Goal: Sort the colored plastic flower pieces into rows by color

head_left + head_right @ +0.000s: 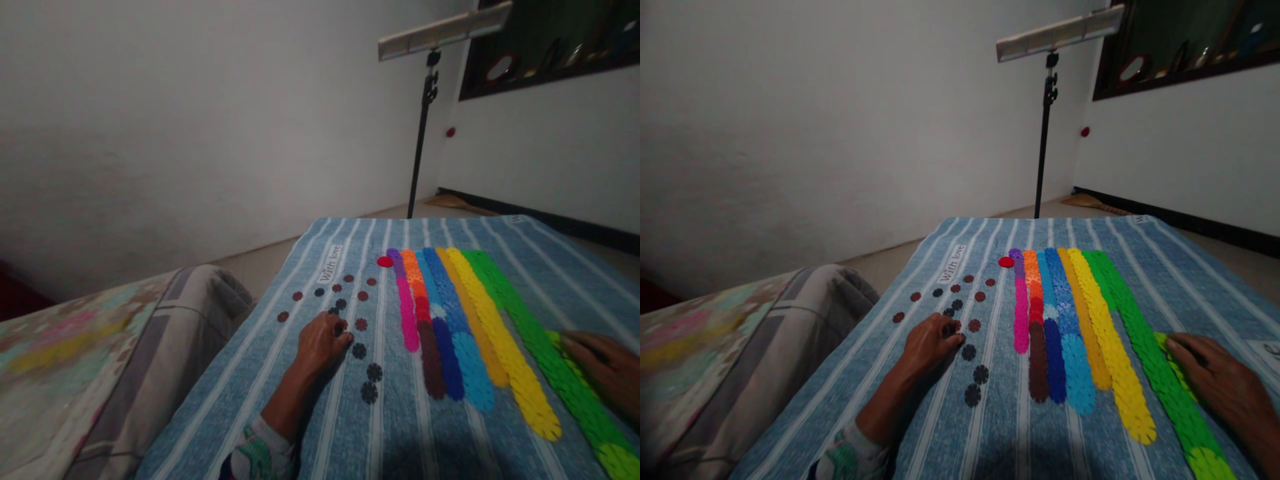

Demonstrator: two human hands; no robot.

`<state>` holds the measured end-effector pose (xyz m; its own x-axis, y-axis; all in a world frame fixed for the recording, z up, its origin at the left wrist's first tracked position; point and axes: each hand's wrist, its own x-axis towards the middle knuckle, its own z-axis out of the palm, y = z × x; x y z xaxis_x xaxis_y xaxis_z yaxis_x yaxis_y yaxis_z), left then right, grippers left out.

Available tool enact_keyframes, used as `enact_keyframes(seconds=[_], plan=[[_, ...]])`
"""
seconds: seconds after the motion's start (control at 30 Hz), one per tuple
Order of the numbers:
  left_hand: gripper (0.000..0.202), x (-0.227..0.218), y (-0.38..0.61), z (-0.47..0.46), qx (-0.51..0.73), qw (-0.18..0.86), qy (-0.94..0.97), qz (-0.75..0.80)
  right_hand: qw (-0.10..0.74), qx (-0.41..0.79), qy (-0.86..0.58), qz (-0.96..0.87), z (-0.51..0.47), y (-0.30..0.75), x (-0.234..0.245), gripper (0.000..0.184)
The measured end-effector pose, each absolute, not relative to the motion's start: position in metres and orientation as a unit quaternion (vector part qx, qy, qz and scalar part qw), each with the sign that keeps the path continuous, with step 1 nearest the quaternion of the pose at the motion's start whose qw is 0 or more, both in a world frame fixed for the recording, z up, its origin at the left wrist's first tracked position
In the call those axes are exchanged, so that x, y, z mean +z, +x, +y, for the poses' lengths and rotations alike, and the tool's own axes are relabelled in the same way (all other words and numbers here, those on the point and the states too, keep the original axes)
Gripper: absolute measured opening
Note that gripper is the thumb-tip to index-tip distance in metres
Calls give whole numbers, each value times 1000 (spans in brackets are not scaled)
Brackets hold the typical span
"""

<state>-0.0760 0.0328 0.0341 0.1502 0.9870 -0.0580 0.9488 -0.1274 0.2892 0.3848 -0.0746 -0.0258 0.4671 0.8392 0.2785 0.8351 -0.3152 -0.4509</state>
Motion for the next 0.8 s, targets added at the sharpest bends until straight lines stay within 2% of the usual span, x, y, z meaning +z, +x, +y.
enact_keyframes(seconds=[0.17, 0.4, 0.5, 0.8], plan=[[16, 36, -73, 30, 49, 134, 778, 612, 297, 68, -811, -500, -72, 393, -35, 50], [16, 32, -73, 32, 80, 163, 767, 615, 304, 64, -803, -508, -72, 398, -41, 45], [8, 29, -73, 34, 104, 193, 749, 625, 299, 62, -803, -511, -72, 398, -41, 48], [4, 25, -70, 35, 166, 251, 737, 605, 320, 52, -780, -535, -69, 403, -52, 51]])
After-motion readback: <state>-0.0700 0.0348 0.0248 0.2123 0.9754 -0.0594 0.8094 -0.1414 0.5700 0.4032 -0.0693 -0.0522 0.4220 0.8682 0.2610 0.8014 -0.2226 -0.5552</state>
